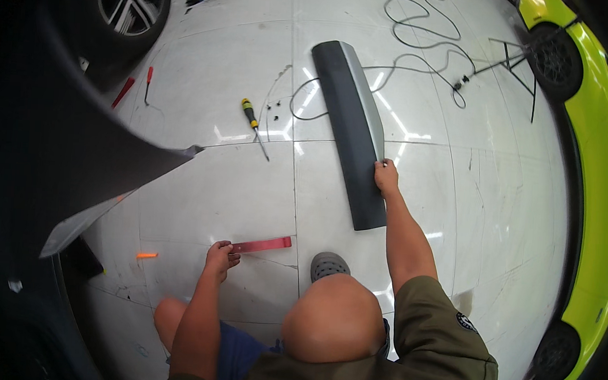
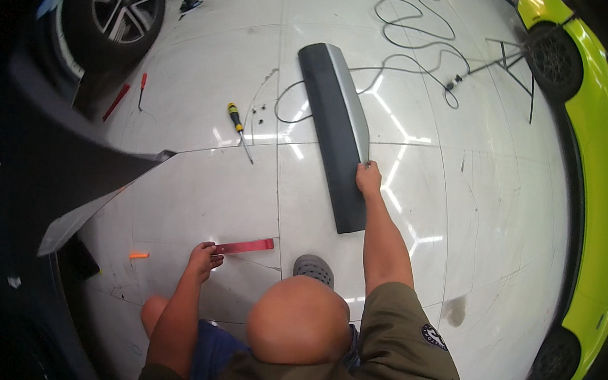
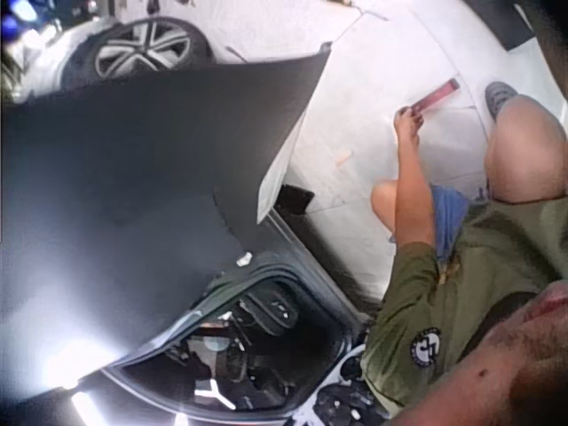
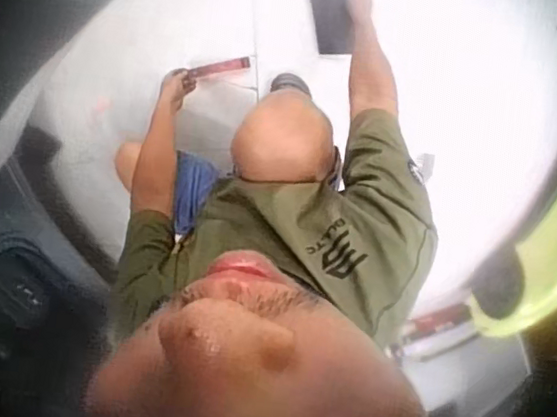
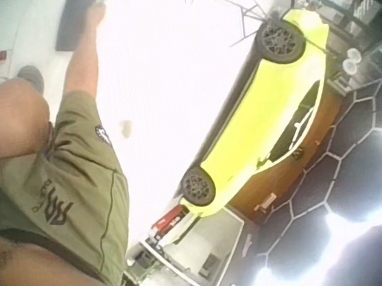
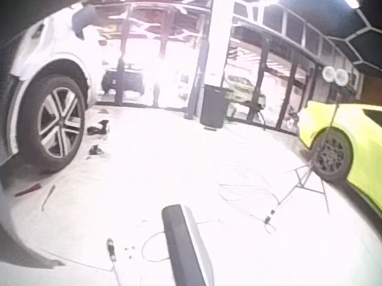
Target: The person removes interior trim panels from a white car using a screwdriver and a plastic pry tool. They detach a lower door panel, then a side panel near the door frame, and finally a long trim piece from the door jamb, placing each removed part on the floor.
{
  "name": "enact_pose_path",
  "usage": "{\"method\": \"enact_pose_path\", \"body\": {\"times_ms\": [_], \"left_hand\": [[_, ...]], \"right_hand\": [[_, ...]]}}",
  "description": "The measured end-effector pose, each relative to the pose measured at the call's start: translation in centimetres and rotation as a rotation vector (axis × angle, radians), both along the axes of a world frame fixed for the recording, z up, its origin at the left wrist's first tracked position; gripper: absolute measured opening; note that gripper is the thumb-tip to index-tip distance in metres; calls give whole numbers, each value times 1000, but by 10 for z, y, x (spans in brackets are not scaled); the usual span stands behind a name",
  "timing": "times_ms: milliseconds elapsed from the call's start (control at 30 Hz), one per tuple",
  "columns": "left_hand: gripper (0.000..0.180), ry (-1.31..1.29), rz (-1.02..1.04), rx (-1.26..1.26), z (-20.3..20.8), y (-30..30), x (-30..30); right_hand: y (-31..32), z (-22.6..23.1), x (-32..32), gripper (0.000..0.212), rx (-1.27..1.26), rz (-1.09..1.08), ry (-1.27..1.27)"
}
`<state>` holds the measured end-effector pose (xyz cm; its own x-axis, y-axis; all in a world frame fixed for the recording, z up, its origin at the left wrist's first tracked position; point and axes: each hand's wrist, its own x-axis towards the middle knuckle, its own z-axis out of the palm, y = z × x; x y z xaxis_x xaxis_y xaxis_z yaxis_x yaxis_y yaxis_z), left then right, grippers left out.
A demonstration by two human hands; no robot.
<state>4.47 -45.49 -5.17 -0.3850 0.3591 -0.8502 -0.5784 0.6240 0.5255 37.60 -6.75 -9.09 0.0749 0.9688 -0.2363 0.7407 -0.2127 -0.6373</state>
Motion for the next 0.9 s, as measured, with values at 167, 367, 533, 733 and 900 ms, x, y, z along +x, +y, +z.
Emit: {"method": "enact_pose_path", "body": {"times_ms": [167, 367, 533, 733, 900], "left_hand": [[37, 106, -95, -135, 6, 19, 4], [42, 180, -224, -207, 11, 41, 1], [52, 226, -293, -241, 23, 62, 4], [56, 372, -407, -271, 32, 65, 3], [51, 764, -853, -392, 56, 34, 10]], "right_hand": [[-8, 16, -8, 42, 288, 141, -199], [9, 38, -52, 40, 536, 387, -271], [24, 42, -91, 36, 555, 495, -220], [-3, 24, -160, 30, 345, 739, 24], [-23, 13, -232, 26, 98, 957, -35]]}}
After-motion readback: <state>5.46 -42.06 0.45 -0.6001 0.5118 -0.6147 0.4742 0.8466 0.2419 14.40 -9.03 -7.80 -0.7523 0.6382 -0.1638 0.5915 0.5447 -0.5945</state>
